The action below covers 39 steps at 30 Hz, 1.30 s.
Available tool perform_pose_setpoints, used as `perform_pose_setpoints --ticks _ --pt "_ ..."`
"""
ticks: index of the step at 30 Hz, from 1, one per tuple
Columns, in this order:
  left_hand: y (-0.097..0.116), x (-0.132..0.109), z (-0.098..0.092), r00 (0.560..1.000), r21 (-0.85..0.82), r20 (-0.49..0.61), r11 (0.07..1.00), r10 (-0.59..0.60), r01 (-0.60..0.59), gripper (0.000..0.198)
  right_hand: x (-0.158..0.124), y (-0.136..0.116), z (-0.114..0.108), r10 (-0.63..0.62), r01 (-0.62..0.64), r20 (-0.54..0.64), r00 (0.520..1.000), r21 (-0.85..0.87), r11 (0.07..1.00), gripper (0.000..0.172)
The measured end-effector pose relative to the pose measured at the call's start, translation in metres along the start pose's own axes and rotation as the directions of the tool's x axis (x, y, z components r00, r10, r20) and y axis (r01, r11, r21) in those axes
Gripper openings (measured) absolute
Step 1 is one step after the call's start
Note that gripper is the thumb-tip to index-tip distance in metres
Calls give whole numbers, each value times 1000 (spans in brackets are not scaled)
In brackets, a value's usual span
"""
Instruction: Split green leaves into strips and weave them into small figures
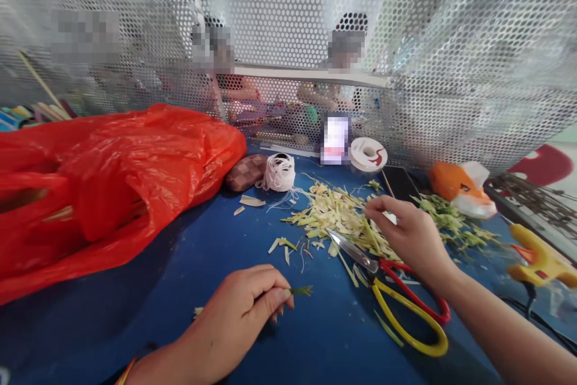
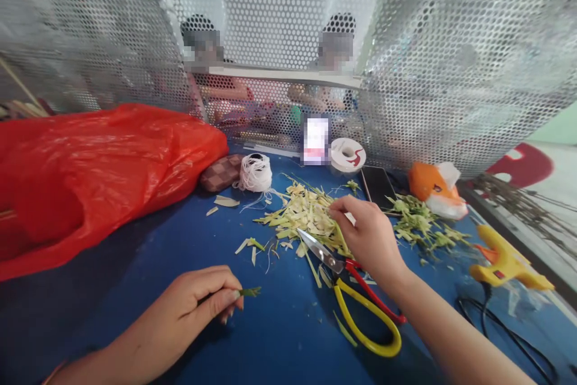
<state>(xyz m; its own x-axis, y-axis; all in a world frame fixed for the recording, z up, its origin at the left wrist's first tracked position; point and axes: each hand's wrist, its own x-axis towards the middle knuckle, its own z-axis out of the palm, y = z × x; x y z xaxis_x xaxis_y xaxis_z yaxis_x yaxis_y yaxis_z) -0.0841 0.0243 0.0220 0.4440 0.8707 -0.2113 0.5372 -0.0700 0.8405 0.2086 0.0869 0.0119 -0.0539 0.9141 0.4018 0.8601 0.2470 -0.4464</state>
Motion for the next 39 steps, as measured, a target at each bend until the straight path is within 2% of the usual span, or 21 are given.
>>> perform_pose_setpoints --ticks 3,7,14,20,25,28,32,33,34,36,39 --pt "0 0 0 1000 -11 -2 1000 -1 1 28 -22 -17 -11 25 -32 79 997 90 995 19" --pt "2 1 -1 1000 -10 -13 1000 3 -4 27 -46 -40 -9 5 -36 184 983 167 985 24" --pt "9 -3 -2 999 -8 -32 1000 16 -16 28 -67 -59 0 -122 72 195 973 242 968 21" --pt "8 -4 -1 998 -41 -50 999 32 -34 27 -82 -71 9 -280 229 190 941 253 940 16" --pt "8 -2 -1 998 -13 -60 1000 19 -19 28 -89 -77 13 -353 297 208 912 258 919 15" --pt "8 -1 0 998 -7 -64 1000 30 -31 29 -93 -82 13 -437 380 227 871 253 890 19" --pt "7 -1 -2 998 12 -51 1000 29 -28 30 -96 -86 7 -564 492 321 761 283 824 22" --pt "6 -2 -2 999 22 -48 1000 23 -22 30 -96 -84 4 -552 487 345 759 262 833 21" --pt "6 -1 -3 999 37 -46 999 22 -20 30 -96 -80 1 -512 463 364 778 219 859 20" --pt "4 -1 -4 998 98 -48 995 41 -36 31 -96 -68 -7 -379 379 370 848 78 922 17" --pt "0 1 0 993 208 -11 971 120 -115 31 -100 -38 -16 -196 250 286 938 -168 953 14"
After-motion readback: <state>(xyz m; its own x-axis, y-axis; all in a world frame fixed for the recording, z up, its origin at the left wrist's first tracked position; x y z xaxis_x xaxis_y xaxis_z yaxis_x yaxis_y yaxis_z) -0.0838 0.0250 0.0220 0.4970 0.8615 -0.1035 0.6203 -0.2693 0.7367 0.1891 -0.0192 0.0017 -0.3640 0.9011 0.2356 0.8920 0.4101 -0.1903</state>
